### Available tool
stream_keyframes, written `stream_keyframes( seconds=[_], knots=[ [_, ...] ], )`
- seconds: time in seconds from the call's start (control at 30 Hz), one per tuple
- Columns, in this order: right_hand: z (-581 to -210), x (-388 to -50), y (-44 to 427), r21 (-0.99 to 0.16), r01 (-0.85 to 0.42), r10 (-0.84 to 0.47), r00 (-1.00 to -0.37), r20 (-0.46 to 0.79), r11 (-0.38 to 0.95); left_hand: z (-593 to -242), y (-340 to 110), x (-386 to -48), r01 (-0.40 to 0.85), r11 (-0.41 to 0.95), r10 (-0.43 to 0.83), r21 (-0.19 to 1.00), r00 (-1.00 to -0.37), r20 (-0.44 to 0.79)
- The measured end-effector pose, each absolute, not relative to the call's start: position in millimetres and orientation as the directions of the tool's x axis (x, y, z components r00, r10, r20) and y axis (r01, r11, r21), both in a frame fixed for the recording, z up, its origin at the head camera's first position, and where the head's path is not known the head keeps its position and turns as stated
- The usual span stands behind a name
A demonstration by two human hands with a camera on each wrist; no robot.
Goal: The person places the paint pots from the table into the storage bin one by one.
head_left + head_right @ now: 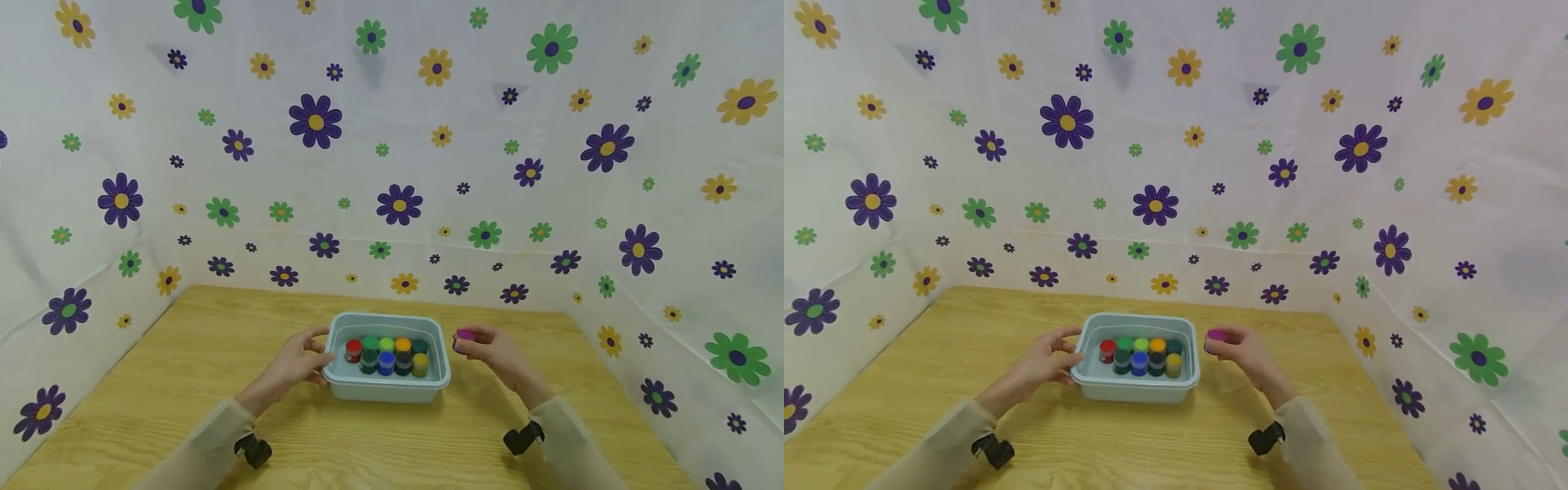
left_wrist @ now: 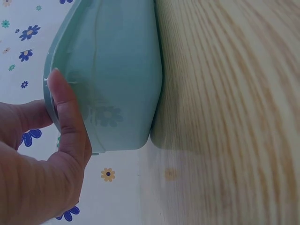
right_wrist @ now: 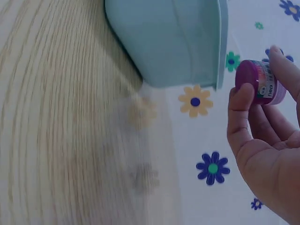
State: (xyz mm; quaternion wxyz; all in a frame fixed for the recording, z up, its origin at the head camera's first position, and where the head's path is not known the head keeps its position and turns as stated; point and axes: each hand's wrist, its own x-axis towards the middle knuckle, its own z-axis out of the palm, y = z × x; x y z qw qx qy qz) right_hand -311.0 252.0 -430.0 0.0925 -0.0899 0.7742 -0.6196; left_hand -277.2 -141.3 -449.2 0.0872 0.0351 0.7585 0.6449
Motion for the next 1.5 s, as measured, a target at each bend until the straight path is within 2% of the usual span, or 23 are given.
stream_keyframes(
  seconds=[0.17,0.27,0.5,0.8,1.3,1.5],
  knots=[
    [-428,-307,231,-0.978,-0.066,-0.139,-0.99,0.039,0.197,-450,-140,-276,-0.063,0.166,0.163,0.984,-0.983,-0.09],
    [-427,-306,218,-0.981,-0.082,-0.113,-0.992,0.063,0.175,-450,-140,-274,-0.061,0.162,0.167,0.985,-0.982,-0.088],
    [-421,-309,195,-0.971,-0.078,-0.168,-0.985,0.04,0.226,-450,-142,-276,-0.064,0.163,0.151,0.985,-0.984,-0.089],
    [-418,-305,167,-0.923,-0.126,-0.277,-0.961,0.023,0.364,-449,-142,-276,-0.067,0.167,0.149,0.984,-0.985,-0.092],
    [-420,-312,131,-0.909,-0.129,-0.4,-0.915,-0.044,0.396,-448,-142,-275,-0.061,0.159,0.159,0.985,-0.983,-0.087],
    [-425,-318,124,-0.912,-0.104,-0.403,-0.912,-0.071,0.396,-446,-141,-275,-0.063,0.163,0.156,0.985,-0.984,-0.088]
  ],
)
